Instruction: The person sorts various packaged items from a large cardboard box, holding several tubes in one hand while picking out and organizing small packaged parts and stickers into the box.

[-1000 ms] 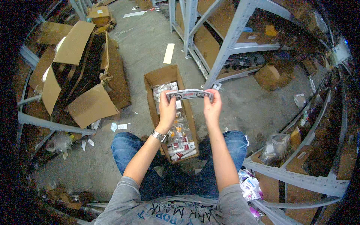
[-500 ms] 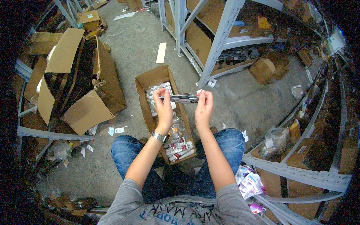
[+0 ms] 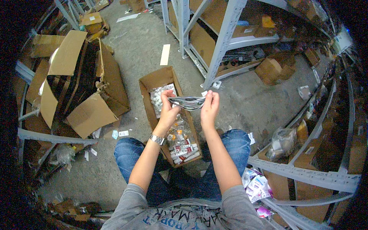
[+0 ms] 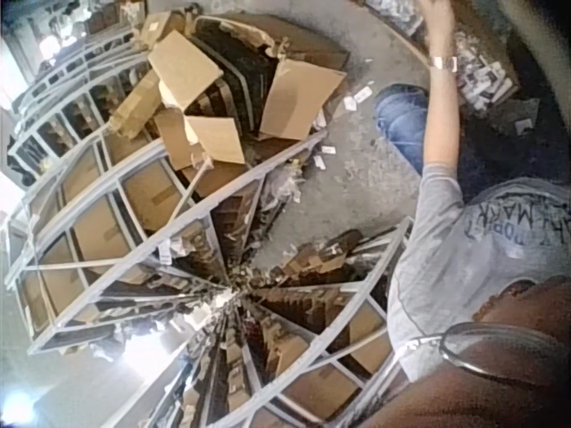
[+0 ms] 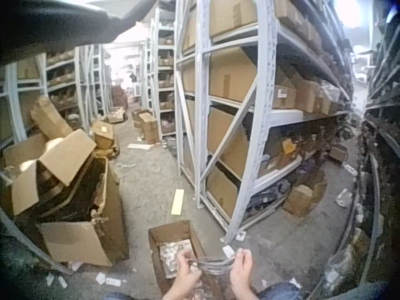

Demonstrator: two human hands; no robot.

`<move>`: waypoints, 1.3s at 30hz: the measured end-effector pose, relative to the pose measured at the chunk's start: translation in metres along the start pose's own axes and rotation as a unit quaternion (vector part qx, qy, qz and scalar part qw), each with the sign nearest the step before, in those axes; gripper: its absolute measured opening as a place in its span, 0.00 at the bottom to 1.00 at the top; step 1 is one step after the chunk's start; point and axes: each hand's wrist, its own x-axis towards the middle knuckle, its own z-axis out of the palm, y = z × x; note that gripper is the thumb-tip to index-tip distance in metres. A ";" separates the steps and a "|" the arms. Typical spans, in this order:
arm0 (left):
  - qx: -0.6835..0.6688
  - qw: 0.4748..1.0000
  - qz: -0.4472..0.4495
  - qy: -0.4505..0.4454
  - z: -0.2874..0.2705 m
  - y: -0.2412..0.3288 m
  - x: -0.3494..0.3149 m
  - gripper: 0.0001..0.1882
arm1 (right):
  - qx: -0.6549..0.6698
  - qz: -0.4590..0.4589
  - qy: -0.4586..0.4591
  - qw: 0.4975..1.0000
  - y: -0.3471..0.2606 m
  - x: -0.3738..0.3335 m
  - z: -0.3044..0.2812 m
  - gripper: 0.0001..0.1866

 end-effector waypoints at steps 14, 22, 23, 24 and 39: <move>0.013 0.993 0.000 0.118 -0.008 -0.004 0.007 0.14 | 0.027 -0.029 -0.230 0.972 -0.008 -0.005 -0.008 0.41; -0.008 0.994 0.000 0.106 -0.009 -0.001 0.006 0.10 | 0.018 0.006 -0.134 0.991 0.000 -0.004 -0.005 0.24; -0.014 0.995 0.009 0.096 -0.009 -0.001 0.006 0.09 | 0.003 0.006 -0.135 0.991 0.002 -0.003 -0.007 0.20; 0.004 0.994 0.022 0.105 -0.011 -0.002 0.006 0.08 | -0.010 0.007 -0.138 0.990 0.000 -0.002 -0.008 0.16; -0.046 0.992 -0.002 0.116 -0.013 0.004 0.005 0.09 | -0.026 0.029 -0.172 0.984 -0.010 -0.004 -0.011 0.06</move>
